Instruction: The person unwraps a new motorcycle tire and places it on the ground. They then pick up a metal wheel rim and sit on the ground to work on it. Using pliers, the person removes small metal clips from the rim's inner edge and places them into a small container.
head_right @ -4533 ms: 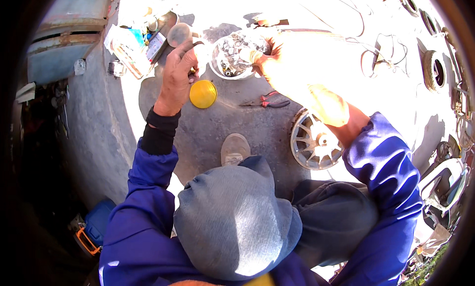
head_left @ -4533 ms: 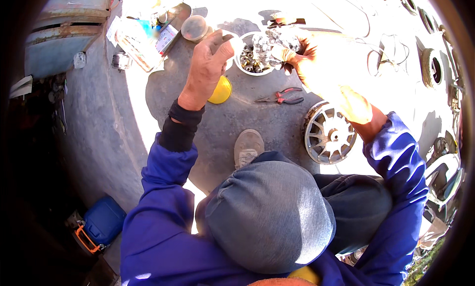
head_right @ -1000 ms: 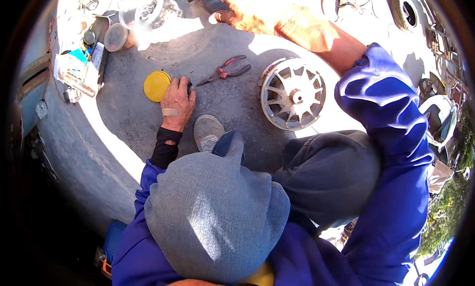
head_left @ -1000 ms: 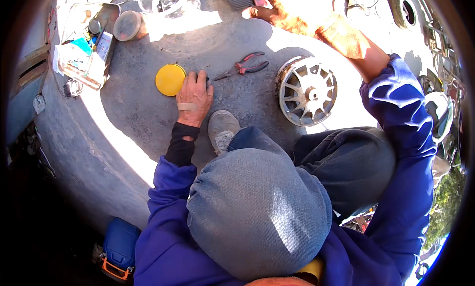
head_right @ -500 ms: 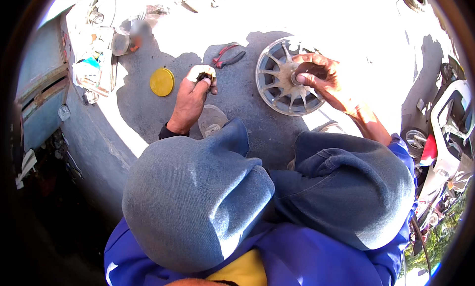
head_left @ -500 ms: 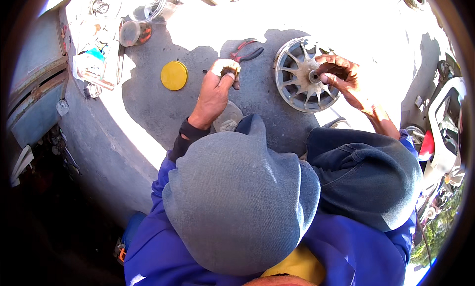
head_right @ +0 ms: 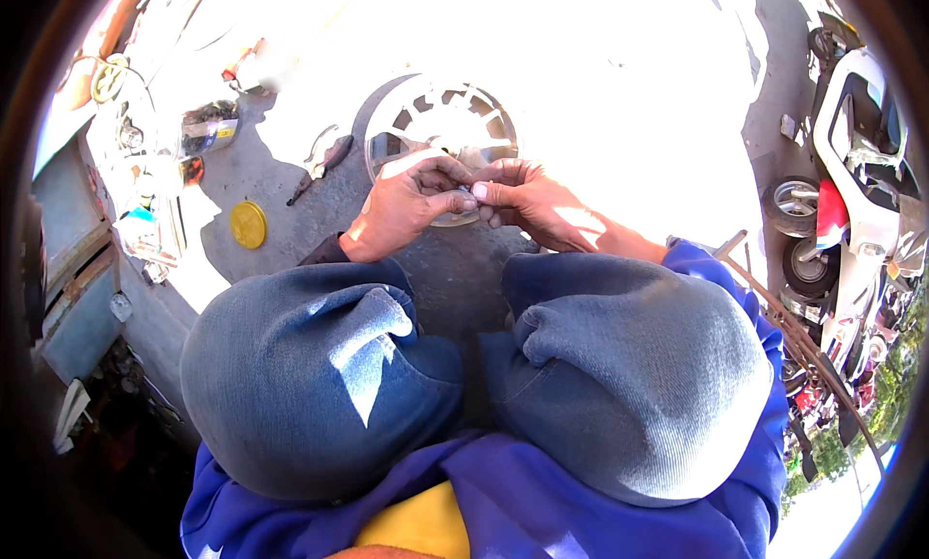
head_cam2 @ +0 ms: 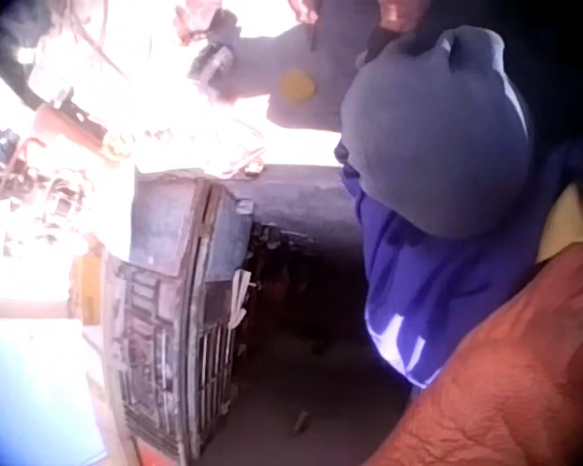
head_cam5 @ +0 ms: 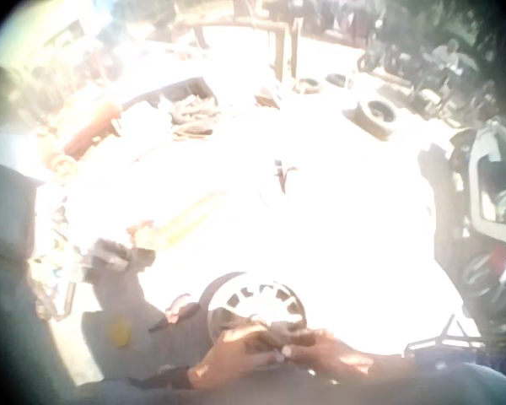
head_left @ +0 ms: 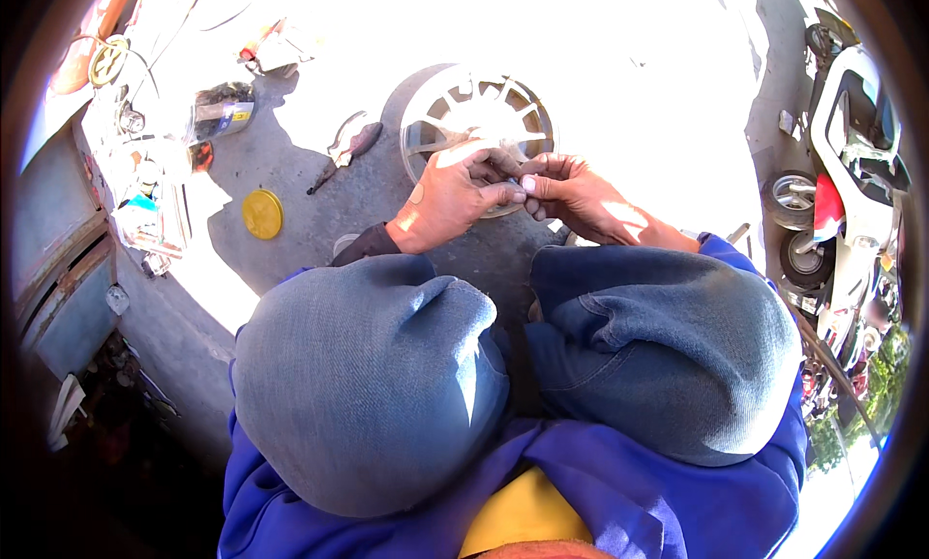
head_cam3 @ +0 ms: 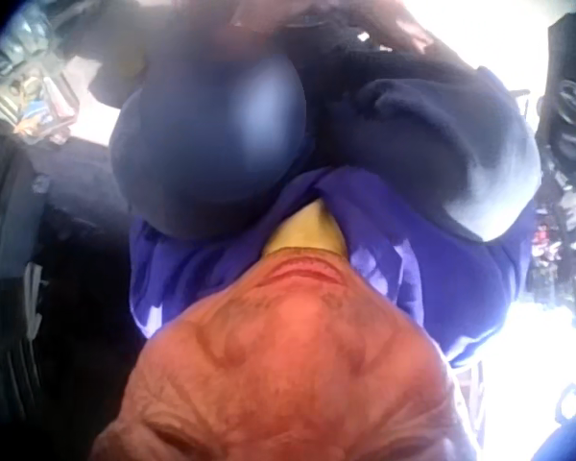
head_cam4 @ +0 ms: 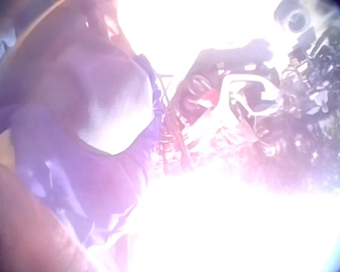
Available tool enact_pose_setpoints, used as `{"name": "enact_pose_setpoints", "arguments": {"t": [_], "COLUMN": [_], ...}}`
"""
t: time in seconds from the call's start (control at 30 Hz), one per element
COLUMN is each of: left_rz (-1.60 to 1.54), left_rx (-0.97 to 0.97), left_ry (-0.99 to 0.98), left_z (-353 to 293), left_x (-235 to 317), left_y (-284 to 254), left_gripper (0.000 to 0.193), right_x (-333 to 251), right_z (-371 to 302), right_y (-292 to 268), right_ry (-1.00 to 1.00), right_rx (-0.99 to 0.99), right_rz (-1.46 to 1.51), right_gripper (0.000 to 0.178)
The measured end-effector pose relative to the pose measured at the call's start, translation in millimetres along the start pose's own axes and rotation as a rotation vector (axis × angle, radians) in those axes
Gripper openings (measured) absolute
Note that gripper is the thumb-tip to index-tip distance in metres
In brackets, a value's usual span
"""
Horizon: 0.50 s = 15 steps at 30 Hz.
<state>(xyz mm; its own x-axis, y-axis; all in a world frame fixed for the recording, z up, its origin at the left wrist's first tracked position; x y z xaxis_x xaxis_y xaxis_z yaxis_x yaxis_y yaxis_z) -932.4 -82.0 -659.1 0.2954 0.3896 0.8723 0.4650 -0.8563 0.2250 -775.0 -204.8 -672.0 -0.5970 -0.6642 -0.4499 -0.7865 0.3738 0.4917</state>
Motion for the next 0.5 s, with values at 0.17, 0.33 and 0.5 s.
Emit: {"name": "enact_pose_setpoints", "arguments": {"t": [0.17, 0.33, 0.5], "left_rz": [0.002, 0.376, 0.803], "left_rx": [-0.036, 0.044, 0.187], "left_ry": [0.062, 0.194, 0.446], "left_z": [15, 23, 18], "left_x": [0, 4, 3], "left_y": [22, 15, -4], "left_gripper": [0.027, 0.038, 0.037], "right_x": [-1, -24, -37], "right_z": [-30, -23, -11], "right_y": [-7, -40, -101], "right_ry": [-0.015, -0.329, -0.346], "right_rx": [0.103, 0.092, 0.284], "right_rz": [0.285, 0.292, 0.012], "right_gripper": [0.016, 0.015, 0.024]}}
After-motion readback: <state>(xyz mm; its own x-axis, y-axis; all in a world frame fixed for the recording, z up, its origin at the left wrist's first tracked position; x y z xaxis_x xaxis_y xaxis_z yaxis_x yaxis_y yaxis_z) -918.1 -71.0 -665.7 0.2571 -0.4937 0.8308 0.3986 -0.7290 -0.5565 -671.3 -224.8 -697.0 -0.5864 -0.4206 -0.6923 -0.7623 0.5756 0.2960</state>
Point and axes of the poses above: each hand's wrist, its own z-axis towards the middle knuckle, its own y-axis out of the palm, x = y × z, the point moved 3 cm from there along z, towards the middle knuckle, and after that the axes turned 2 degrees about -z, right-handed, at the moved point
